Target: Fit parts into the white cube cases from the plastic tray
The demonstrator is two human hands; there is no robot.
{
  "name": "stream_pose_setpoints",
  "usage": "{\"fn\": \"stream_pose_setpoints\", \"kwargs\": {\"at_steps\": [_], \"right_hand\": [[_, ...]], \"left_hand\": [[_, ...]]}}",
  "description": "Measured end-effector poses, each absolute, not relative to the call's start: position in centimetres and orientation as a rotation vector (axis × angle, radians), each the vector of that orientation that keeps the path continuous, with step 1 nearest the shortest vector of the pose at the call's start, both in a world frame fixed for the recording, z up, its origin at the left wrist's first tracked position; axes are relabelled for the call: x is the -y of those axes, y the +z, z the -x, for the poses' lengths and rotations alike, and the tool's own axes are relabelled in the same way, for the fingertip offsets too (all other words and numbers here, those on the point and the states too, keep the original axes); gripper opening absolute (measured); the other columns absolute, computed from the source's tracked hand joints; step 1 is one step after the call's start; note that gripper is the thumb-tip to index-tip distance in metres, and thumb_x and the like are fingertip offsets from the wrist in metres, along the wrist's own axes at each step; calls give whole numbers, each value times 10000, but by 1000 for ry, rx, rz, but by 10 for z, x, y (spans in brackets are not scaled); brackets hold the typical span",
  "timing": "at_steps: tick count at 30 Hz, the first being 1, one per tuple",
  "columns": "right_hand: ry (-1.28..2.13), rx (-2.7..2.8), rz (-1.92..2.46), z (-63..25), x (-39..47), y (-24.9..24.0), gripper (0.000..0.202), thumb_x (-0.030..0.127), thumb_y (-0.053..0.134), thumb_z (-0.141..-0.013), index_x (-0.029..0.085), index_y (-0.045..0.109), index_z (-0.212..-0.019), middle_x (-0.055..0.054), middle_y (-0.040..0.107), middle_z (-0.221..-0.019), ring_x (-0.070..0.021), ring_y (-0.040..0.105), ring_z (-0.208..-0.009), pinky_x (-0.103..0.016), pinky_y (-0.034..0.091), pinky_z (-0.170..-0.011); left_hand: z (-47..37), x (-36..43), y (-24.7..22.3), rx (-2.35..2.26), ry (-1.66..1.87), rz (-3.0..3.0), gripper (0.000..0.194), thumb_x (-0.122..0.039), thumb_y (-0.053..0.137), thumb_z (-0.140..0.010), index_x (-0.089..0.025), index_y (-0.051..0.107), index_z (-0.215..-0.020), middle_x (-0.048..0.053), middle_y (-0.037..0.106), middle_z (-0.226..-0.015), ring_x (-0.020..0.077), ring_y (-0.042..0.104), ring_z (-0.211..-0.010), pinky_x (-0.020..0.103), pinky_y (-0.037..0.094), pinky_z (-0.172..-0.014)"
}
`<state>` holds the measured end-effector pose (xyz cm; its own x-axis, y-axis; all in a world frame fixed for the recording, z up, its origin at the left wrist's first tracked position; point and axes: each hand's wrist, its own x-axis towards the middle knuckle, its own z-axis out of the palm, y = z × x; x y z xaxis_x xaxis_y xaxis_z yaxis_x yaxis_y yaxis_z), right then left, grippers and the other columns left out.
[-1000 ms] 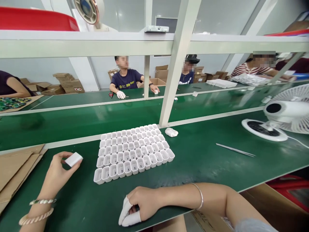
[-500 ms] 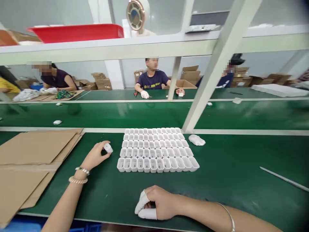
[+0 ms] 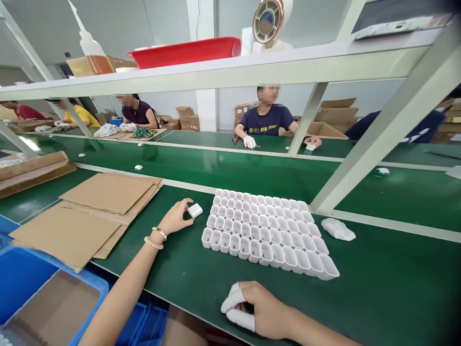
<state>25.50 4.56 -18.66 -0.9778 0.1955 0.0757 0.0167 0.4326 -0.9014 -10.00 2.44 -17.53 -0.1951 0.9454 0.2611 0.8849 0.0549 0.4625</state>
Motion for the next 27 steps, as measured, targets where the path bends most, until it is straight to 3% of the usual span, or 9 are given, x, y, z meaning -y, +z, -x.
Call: {"fn": "stream_pose_setpoints", "kwargs": {"at_steps": [4,10,16,22,27], "right_hand": [[1590,2520,201,-255,-46,-187,209,361,648,-865,228,807,-845,-57,723,-800,-147,602,-689,-260,482,-676],[1594,2499,207,-255,-46,-188,186,318,655,-848,236,816,-894,-56,713,-790,-139,595,-667,-248,476,-651],[1593,2518,210,-255,-46,-188,189,345,660,-859,227,806,-838,-55,711,-804,-138,597,-679,-248,480,-666],[1585,2520,214,-255,-46,-189,206,376,665,-869,229,810,-867,-52,703,-772,-143,591,-675,-254,471,-664],[1602,2514,197,-255,-47,-190,212,386,666,-872,233,814,-869,-56,719,-807,-143,594,-684,-256,475,-669]], "left_hand": [[93,-30,-181,-2207,844,-1963,664,-451,696,-793,-186,488,-1365,111,621,-1077,311,580,-1044,465,494,-903],[90,-33,-182,-2260,1012,-1938,568,-334,638,-829,-180,476,-1352,116,611,-1107,285,580,-1058,444,496,-926],[94,-26,-172,-2285,1263,-1897,515,-341,641,-833,-200,484,-1303,118,590,-1234,264,566,-1106,417,493,-928],[95,-28,-177,-2190,946,-1953,508,-330,658,-782,-179,541,-1253,93,636,-1056,266,596,-982,426,518,-864],[93,-29,-178,-2160,892,-1974,425,-308,651,-774,-186,576,-1175,98,658,-1101,280,603,-984,433,521,-853]]}}
